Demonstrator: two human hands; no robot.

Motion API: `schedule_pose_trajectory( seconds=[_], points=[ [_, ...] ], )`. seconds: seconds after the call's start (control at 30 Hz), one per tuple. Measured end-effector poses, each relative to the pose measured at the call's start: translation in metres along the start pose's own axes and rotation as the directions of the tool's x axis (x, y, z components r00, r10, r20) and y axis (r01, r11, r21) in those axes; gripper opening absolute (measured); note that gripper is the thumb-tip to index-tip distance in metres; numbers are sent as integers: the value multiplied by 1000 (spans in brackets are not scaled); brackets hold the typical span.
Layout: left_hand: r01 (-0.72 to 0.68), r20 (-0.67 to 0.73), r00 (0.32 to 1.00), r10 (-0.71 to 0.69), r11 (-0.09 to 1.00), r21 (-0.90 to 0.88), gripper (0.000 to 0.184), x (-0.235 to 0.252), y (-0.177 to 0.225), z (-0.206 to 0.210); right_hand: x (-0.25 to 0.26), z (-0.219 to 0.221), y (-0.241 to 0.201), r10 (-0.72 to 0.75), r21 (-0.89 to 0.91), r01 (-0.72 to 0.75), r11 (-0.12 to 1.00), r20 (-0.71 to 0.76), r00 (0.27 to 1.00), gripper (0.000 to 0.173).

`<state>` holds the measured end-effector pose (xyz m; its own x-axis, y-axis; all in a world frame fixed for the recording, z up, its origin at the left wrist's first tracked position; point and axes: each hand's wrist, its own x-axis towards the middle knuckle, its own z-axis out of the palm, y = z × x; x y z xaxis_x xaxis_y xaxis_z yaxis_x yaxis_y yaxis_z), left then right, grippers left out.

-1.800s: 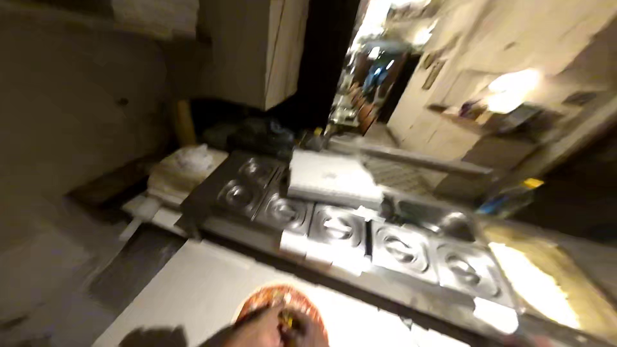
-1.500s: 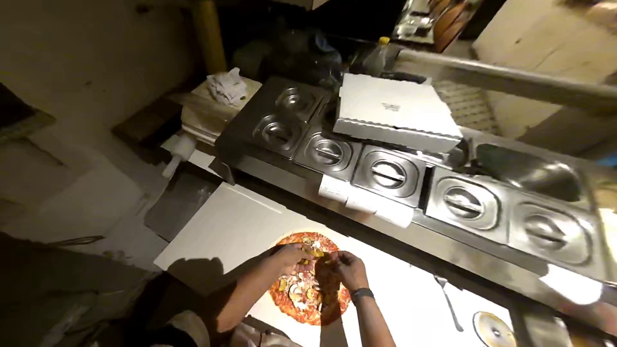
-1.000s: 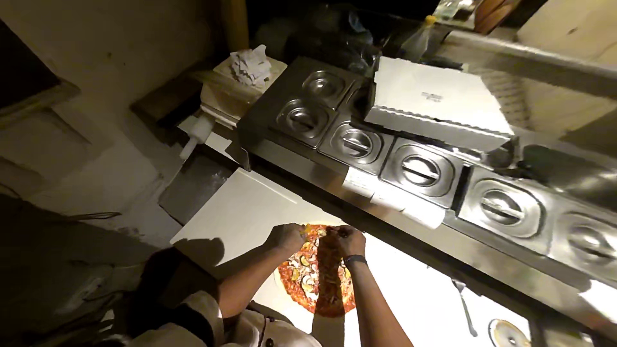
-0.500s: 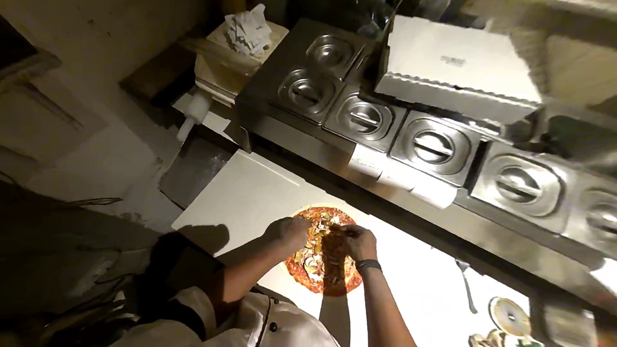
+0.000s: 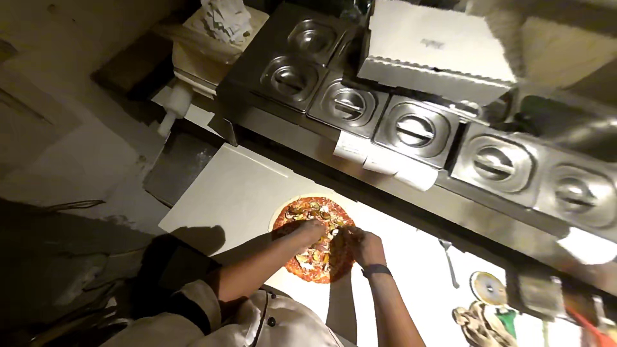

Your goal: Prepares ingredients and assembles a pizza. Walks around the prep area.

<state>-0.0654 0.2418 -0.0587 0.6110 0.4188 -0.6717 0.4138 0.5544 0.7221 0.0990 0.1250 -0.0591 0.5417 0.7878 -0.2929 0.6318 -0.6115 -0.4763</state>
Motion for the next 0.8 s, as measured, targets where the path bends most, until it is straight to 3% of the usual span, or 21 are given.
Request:
schedule_pose_trajectory(
  seconds=[0.07,0.13,0.23,0.37,0.43,0.5,0.6,0.7,0.8],
  points=[
    [21,-2,1000,-21,999,-37,43,-18,3,16,-19,0,4,-44,145,45,988,-8,999,30],
    [45,38,998,-45,999,-6,45,-31,5,29,-37,8,7,-75,316,38,948,105,992,39],
    [12,130,991,-30,991,136,48,-24,-3,38,-52,19,13,-42,370,26,928,33,999,21],
    [-65,57,997,53,972,226,43,4,-19,31,-53,13,22,125,390,-63,919,-134,983,8],
    [-90,50,996,75,885,456,37,-1,-12,27,-44,18,26,118,336,-66,939,-137,984,13],
    [-160,116,987,110,702,694,36,-7,-9,25,-40,20,24,94,249,-74,966,-69,993,19],
    [-280,191,956,223,493,824,31,-14,-17,21,-46,17,17,76,214,-47,976,-128,989,17],
    [-264,172,959,225,497,827,29,-33,-16,5,-56,22,6,26,265,6,964,-119,993,16],
    [-194,63,963,262,511,838,34,-48,-8,-24,-59,36,-15,-61,290,68,955,-36,998,22]
  ],
)
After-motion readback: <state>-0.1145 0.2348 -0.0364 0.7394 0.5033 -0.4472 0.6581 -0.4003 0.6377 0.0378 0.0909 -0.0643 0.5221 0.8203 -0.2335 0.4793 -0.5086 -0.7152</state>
